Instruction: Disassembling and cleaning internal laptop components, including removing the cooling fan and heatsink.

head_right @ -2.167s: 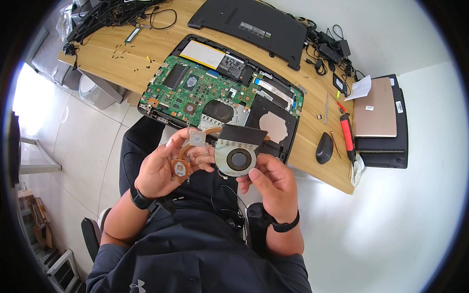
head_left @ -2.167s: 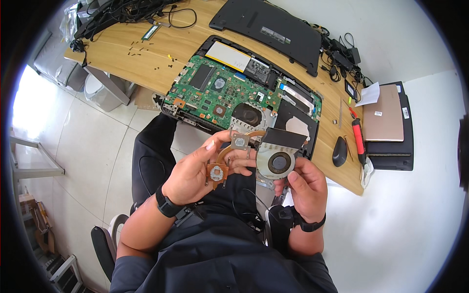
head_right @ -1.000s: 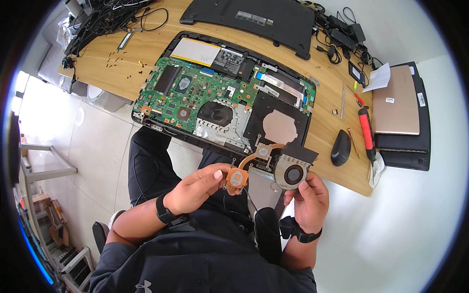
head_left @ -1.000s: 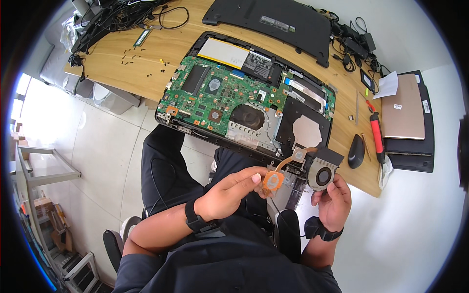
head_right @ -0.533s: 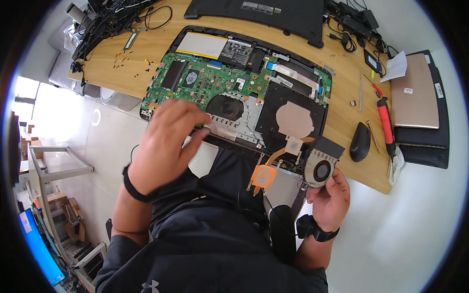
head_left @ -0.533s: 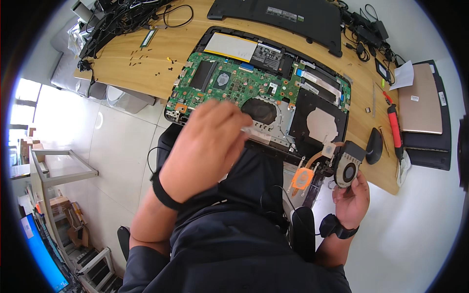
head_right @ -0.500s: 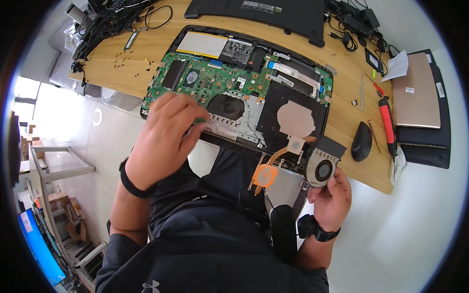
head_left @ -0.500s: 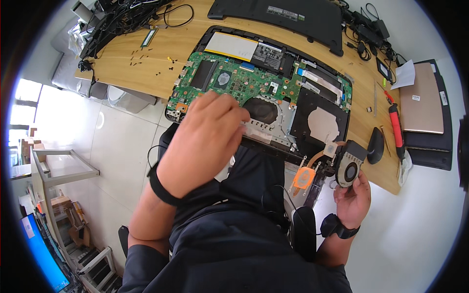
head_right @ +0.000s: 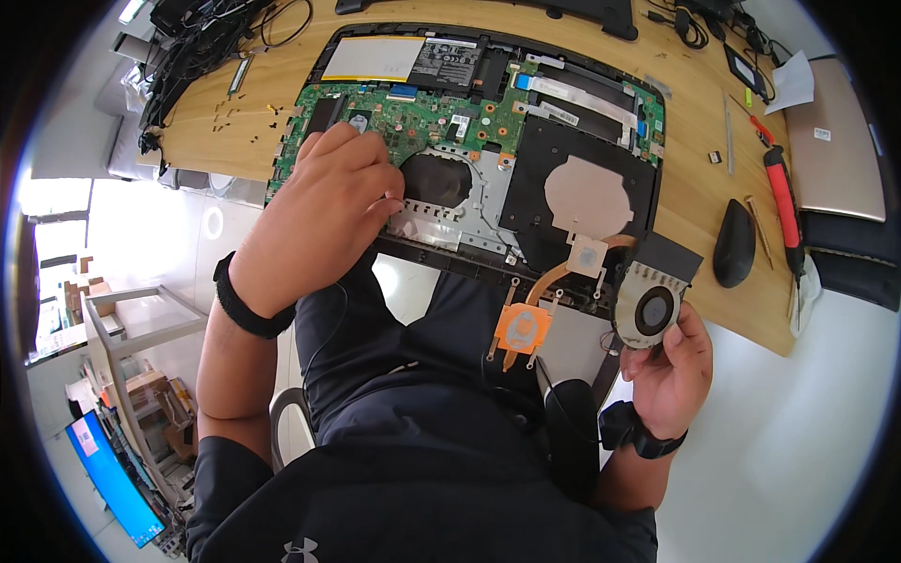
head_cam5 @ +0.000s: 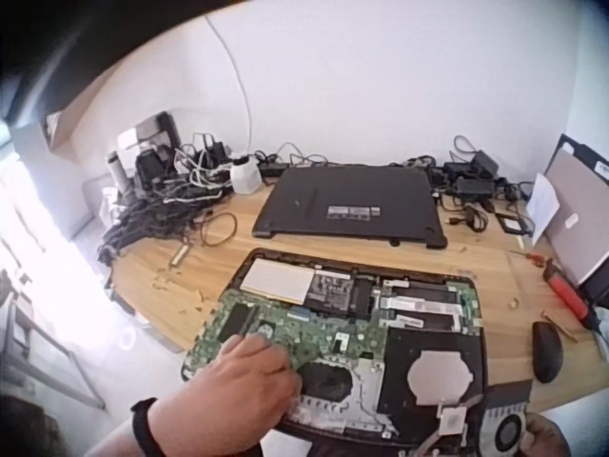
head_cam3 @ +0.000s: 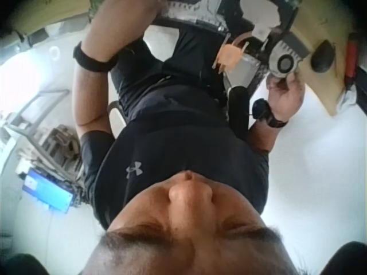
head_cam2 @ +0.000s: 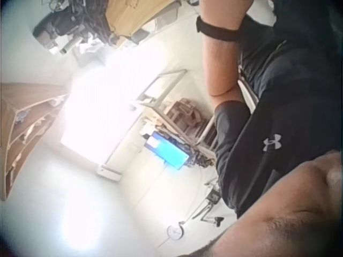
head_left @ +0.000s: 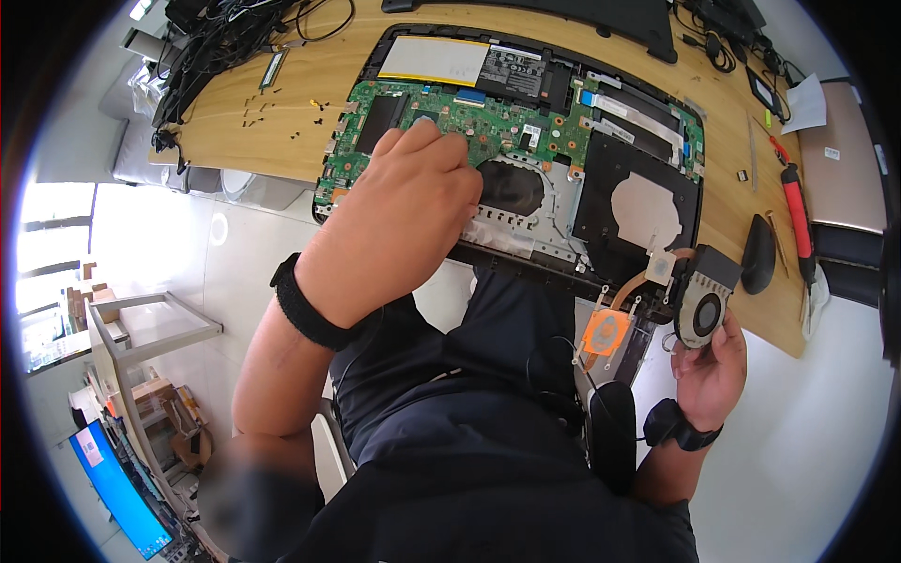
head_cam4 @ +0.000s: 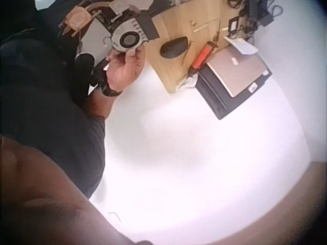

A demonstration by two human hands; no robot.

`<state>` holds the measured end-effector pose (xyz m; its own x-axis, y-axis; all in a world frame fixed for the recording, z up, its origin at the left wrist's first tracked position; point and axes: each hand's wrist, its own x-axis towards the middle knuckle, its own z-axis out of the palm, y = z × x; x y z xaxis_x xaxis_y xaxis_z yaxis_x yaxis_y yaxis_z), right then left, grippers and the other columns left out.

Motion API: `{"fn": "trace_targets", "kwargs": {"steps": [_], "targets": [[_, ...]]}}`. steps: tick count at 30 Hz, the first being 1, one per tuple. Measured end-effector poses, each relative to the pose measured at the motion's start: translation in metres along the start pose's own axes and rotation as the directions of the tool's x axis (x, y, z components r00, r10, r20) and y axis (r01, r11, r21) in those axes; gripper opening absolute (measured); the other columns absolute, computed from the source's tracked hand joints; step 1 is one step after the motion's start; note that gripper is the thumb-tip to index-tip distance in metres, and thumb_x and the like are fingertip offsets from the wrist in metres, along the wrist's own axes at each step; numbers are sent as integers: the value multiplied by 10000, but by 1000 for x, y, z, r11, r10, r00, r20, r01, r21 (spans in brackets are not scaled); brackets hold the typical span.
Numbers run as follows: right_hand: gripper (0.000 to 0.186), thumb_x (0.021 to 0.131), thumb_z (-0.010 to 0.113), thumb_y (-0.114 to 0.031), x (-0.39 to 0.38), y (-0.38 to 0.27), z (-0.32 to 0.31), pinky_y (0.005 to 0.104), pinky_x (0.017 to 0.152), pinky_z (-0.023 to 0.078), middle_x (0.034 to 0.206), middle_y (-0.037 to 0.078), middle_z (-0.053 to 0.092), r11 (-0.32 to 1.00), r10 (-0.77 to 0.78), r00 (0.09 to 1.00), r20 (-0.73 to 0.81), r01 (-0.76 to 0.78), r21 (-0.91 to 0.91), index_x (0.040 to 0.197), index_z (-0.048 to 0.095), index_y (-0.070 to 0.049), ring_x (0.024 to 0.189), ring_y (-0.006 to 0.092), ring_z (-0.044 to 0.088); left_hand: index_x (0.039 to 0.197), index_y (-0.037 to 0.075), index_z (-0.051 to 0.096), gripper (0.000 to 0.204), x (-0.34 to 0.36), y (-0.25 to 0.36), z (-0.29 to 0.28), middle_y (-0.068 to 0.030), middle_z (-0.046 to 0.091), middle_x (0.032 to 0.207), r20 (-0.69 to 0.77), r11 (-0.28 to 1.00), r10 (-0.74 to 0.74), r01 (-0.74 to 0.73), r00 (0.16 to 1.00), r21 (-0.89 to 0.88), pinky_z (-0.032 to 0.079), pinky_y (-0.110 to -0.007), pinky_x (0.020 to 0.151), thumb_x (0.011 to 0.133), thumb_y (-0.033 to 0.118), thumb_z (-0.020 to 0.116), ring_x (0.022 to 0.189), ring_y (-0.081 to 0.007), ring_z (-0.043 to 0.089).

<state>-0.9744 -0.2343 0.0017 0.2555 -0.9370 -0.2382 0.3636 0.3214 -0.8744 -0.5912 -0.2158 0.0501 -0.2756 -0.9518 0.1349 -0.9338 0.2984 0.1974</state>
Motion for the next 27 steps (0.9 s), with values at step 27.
{"fn": "trace_targets", "kwargs": {"steps": [27], "targets": [[406,1024,570,-251,0,2,-10,301,481,460,721,125,638,1000,-6,1000,3,6,-15,1250,541,84,518,180,561,974,40,616,111,8,1,7,-104,542,979,41,997,74,-73,996,-16,429,-412,912,872,62,654,1016,-318,525]]}}
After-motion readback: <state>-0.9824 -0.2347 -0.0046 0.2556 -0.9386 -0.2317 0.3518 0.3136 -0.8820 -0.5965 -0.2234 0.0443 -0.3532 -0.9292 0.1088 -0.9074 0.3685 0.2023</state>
